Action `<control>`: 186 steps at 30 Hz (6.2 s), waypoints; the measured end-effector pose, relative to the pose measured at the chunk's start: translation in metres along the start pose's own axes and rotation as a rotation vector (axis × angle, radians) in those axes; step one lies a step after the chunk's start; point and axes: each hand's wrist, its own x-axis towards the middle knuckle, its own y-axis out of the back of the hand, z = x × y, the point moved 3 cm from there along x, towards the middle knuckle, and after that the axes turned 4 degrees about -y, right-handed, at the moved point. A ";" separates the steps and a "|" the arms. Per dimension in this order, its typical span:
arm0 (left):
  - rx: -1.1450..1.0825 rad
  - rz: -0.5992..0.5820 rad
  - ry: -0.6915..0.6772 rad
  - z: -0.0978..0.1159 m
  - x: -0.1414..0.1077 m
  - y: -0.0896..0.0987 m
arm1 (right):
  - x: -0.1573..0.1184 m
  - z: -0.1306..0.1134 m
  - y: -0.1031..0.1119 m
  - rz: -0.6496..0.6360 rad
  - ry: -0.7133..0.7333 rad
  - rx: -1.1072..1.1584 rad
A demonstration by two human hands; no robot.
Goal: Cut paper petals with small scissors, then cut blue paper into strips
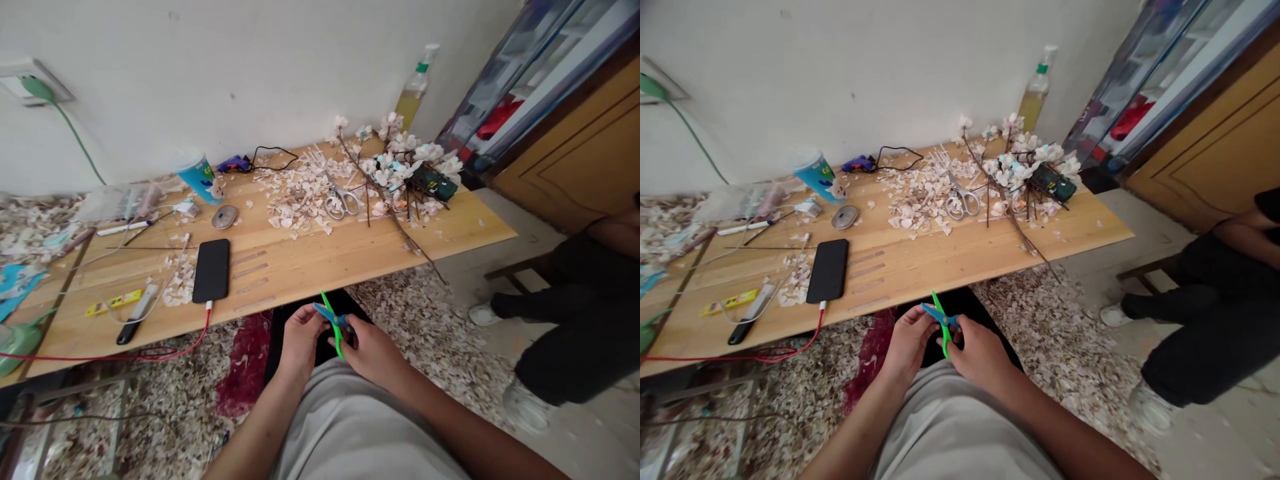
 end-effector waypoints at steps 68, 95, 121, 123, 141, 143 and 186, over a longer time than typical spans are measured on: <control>0.283 -0.131 -0.085 0.027 0.009 -0.009 | 0.003 -0.006 0.020 0.044 0.106 -0.107; 0.448 -0.225 -0.045 0.051 0.002 -0.012 | 0.002 -0.012 0.031 0.024 0.160 -0.121; -0.074 -0.132 -0.014 0.028 -0.009 -0.020 | 0.003 -0.010 0.020 0.144 0.197 -0.074; -0.043 -0.134 -0.042 0.026 -0.008 -0.020 | 0.002 -0.009 0.021 0.149 0.197 -0.076; 0.521 -0.296 -0.168 0.057 -0.001 -0.013 | 0.003 -0.010 0.027 0.082 0.177 -0.103; 0.544 -0.331 -0.151 0.059 0.001 -0.011 | 0.005 -0.008 0.028 0.094 0.188 -0.116; 0.486 -0.244 -0.120 0.052 0.010 -0.003 | 0.003 -0.004 0.016 0.093 0.086 -0.026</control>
